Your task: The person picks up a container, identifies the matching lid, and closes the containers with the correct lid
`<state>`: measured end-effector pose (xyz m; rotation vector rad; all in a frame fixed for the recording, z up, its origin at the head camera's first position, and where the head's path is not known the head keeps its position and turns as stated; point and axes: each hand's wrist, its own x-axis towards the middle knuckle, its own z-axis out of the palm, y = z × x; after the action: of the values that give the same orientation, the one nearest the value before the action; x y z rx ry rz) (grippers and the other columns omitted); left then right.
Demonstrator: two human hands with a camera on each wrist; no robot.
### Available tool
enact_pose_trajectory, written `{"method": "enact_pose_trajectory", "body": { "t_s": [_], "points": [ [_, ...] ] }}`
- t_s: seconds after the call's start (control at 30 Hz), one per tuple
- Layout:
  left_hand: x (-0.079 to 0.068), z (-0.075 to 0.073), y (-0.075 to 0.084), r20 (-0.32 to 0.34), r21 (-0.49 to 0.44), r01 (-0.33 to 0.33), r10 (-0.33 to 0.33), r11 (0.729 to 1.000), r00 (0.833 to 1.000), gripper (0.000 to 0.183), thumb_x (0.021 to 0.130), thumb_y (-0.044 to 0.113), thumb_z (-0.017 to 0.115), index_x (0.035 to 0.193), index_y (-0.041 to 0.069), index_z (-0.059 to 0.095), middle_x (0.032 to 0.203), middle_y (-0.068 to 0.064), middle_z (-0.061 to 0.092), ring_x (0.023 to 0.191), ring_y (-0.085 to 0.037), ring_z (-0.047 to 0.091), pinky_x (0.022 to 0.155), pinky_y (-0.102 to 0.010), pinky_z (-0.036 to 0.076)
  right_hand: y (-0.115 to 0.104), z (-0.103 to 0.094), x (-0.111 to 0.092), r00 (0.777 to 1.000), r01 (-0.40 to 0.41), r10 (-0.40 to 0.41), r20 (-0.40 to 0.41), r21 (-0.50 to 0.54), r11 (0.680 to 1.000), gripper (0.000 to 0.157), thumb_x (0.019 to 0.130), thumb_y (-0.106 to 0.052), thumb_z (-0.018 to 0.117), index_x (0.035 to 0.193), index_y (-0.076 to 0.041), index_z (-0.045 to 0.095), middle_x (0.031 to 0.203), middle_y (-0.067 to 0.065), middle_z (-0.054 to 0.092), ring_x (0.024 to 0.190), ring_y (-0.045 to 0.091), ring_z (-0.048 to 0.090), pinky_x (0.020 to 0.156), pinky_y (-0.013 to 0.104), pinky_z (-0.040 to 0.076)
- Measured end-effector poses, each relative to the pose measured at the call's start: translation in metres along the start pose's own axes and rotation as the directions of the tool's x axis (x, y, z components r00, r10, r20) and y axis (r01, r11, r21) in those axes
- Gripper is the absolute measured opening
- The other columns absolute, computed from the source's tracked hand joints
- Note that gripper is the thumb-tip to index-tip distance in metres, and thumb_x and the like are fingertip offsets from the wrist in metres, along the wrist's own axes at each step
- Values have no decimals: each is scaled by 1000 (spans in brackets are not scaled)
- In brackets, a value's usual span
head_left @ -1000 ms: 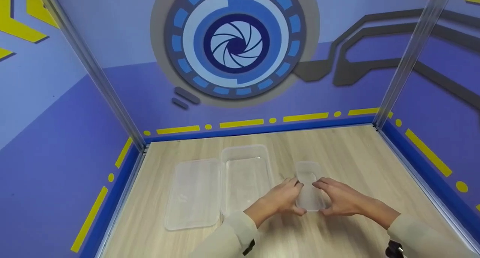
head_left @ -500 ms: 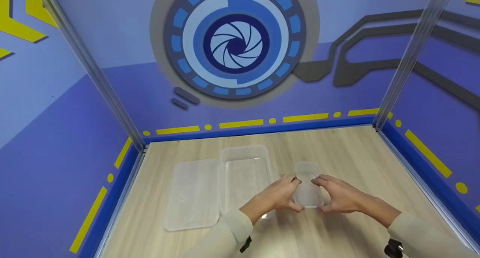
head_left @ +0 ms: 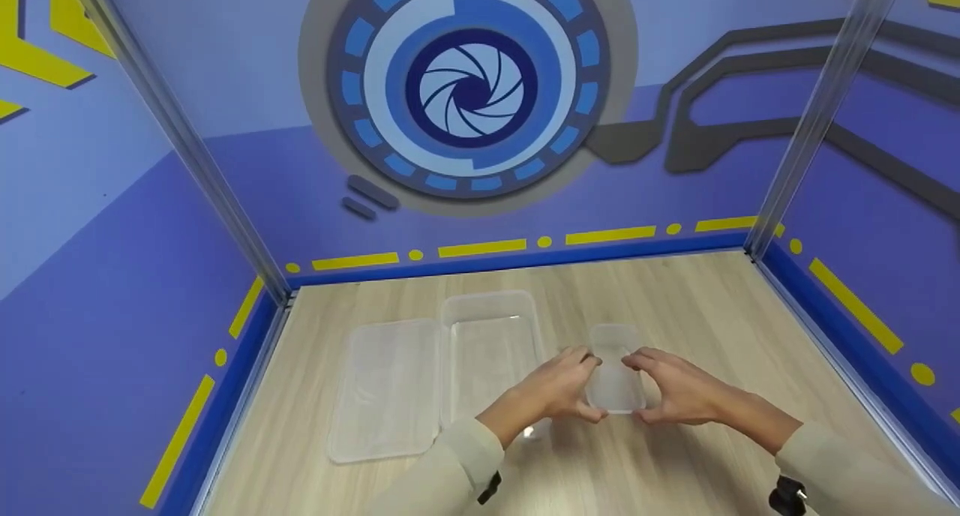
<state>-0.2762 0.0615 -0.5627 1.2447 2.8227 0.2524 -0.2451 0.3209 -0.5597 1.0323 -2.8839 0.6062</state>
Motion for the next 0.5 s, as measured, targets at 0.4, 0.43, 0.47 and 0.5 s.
{"method": "enact_pose_trajectory", "body": {
  "t_s": [0.4, 0.43, 0.47, 0.5],
  "points": [
    [-2, -3, -4, 18, -59, 9, -8, 998, 1000, 81, 90, 59, 79, 151, 11, 54, 148, -1, 54, 130, -13, 53, 106, -26, 49, 0, 1, 2, 998, 29, -22, -53, 132, 991, 70, 83, -27, 90, 137, 4, 60, 125, 12, 66, 110, 31, 68, 88, 48, 61],
    [-2, -4, -5, 19, -74, 12, -11, 997, 1000, 81, 90, 58, 79, 151, 11, 54, 148, -1, 54, 130, -13, 53, 105, -26, 49, 0, 0, 2, 998, 30, -22, -60, 136, 990, 70, 83, -28, 90, 137, 4, 60, 125, 12, 67, 110, 31, 68, 88, 47, 61],
    [-2, -5, -6, 18, -91, 15, -14, 996, 1000, 81, 90, 57, 79, 152, 12, 54, 148, -1, 54, 130, -13, 54, 105, -26, 50, 1, 0, 2, 998, 30, -21, -67, 141, 990, 70, 82, -28, 90, 137, 5, 60, 125, 14, 67, 110, 31, 69, 88, 47, 61],
    [-2, -5, -7, 18, -112, 20, -18, 994, 1000, 81, 90, 56, 79, 152, 12, 53, 148, -1, 54, 131, -13, 53, 105, -26, 50, 2, -1, 3, 998, 26, -16, -66, 154, 988, 71, 83, -27, 90, 137, 6, 60, 126, 15, 67, 110, 32, 69, 88, 48, 61]
  ]
}}
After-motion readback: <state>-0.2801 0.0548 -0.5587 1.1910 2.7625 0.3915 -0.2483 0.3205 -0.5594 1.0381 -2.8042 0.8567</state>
